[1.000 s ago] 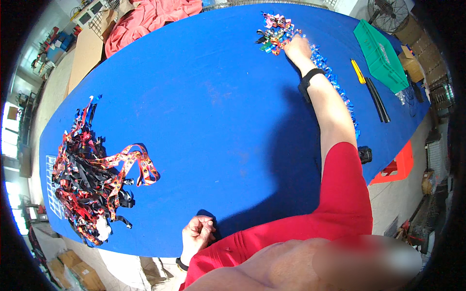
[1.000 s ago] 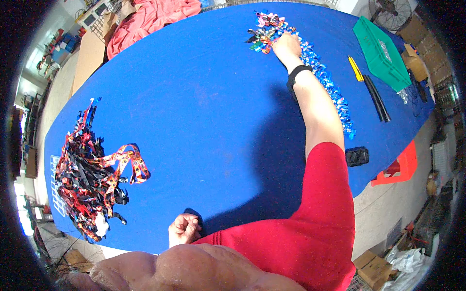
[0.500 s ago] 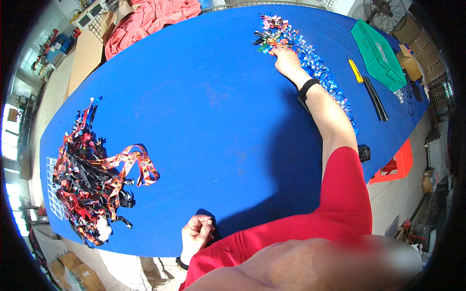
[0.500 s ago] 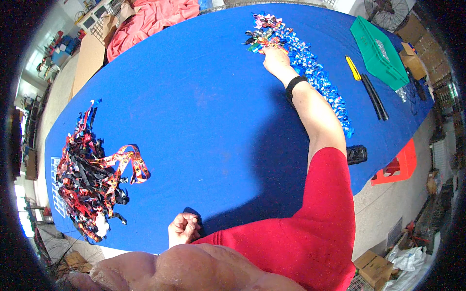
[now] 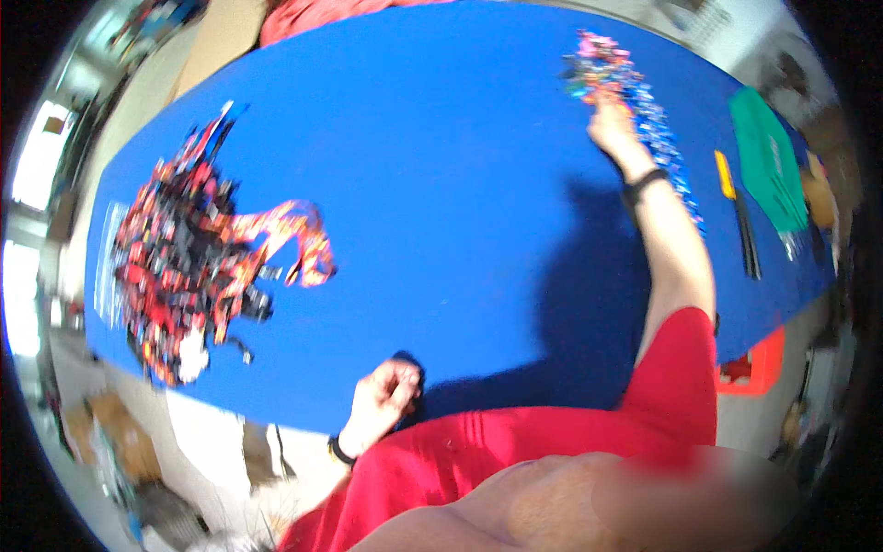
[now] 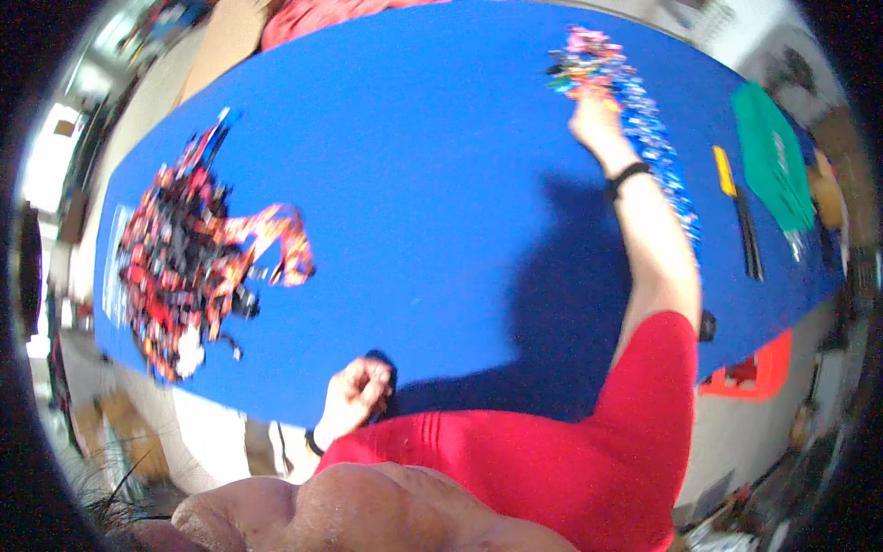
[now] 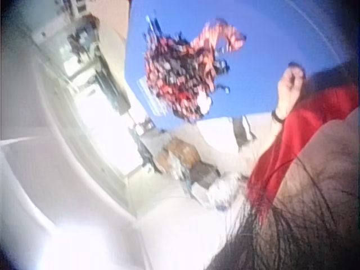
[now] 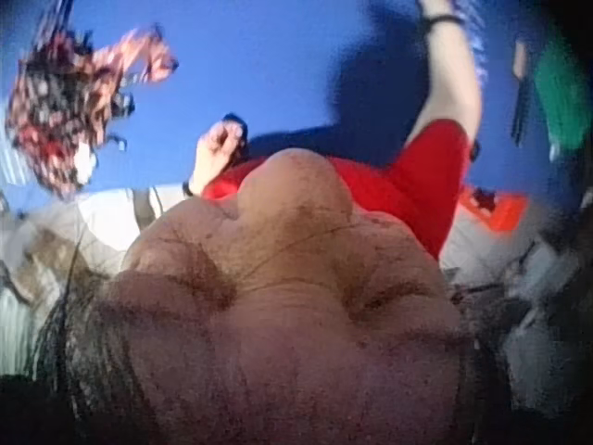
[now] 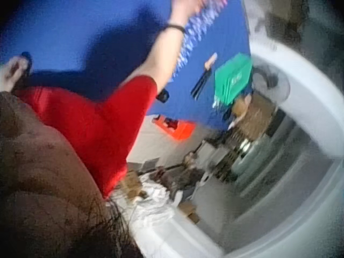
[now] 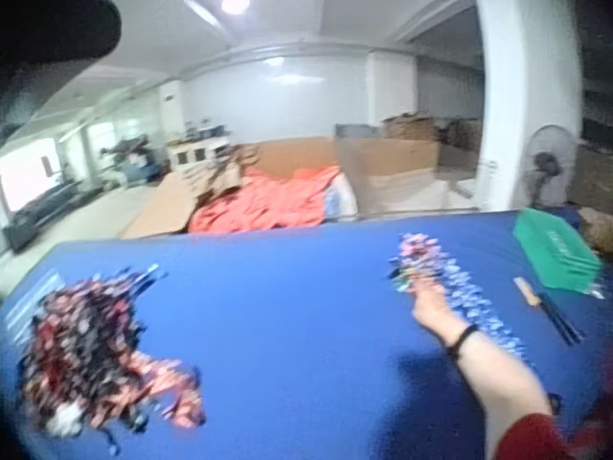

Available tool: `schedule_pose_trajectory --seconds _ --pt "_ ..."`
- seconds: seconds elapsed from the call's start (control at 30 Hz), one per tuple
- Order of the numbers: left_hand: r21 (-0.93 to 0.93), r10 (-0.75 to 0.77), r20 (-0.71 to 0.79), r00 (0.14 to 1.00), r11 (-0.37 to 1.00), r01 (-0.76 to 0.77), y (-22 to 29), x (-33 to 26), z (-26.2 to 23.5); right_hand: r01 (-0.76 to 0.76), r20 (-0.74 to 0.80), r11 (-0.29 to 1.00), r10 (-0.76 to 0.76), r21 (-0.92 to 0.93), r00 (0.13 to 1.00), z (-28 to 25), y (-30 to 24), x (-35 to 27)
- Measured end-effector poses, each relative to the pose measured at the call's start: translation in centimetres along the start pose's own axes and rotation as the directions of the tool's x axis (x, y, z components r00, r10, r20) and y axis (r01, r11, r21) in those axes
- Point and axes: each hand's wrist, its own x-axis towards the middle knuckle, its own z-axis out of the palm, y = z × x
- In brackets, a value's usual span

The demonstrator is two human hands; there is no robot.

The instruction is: Fold and arrange colorful printed fabric ribbons on a workstation table.

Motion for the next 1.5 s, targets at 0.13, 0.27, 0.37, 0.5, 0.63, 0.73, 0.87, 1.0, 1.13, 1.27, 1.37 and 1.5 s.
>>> schedule_pose_trajectory --seconds 0.13,0.27,0.37,0.5,0.63,0.73,0.87,1.0,1.13,1.27,1.37,1.5 --pt "-0.121 0.070 -0.007 0.998 0.990 -0.070 -1.6 -0.2 0.1 0.248 0.171 0.966 -0.258 0.078 0.951 -5.0 -5.2 -2.2" --pt "-0.115 0.102 0.013 0.995 0.988 -0.100 -2.5 -0.2 -0.1 0.461 0.268 0.798 -0.577 0.388 0.772 -9.6 -13.5 -7.8" --pt "-0.080 0.168 0.007 0.986 0.983 -0.167 -2.7 0.2 -0.1 0.620 0.243 0.620 -0.774 0.481 0.585 -10.9 -16.9 -13.2" --pt "0.087 0.348 0.018 0.937 0.933 -0.349 -2.0 -1.3 -0.8 0.659 0.346 0.627 -0.779 0.416 0.523 -12.3 -20.3 -18.8" --pt "0.147 0.380 0.017 0.925 0.914 -0.378 -2.6 -2.9 -3.2 0.639 0.439 0.695 -0.712 0.329 0.548 -13.0 -21.7 -21.2" --pt "0.300 0.404 -0.114 0.908 0.885 -0.356 -3.8 -4.2 -6.3 0.587 0.529 0.732 -0.668 0.345 0.523 -15.4 -23.6 -22.5" --pt "0.460 0.481 -0.284 0.829 0.827 -0.323 -5.9 -5.7 -11.1 0.587 0.587 0.744 -0.641 0.319 0.494 -16.7 -25.1 -24.3" --pt "0.604 0.443 -0.427 0.788 0.789 -0.116 -8.1 -7.9 -16.4 0.599 0.621 0.757 -0.607 0.263 0.495 -17.1 -26.8 -24.5" --pt "0.574 0.370 -0.540 0.756 0.819 0.009 -8.7 -9.4 -19.9 0.565 0.676 0.796 -0.540 0.218 0.501 -17.3 -28.4 -24.7" --pt "0.557 0.312 -0.558 0.769 0.828 0.068 -8.6 -9.5 -21.5 0.555 0.680 0.807 -0.524 0.202 0.513 -17.3 -29.2 -24.8" --pt "0.611 0.354 -0.541 0.763 0.789 0.068 -8.8 -9.3 -22.6 0.550 0.661 0.810 -0.528 0.203 0.533 -17.2 -28.8 -25.1" --pt "0.642 0.325 -0.538 0.778 0.756 0.128 -8.4 -8.6 -23.9 0.525 0.659 0.823 -0.522 0.219 0.542 -17.1 -28.8 -25.1"
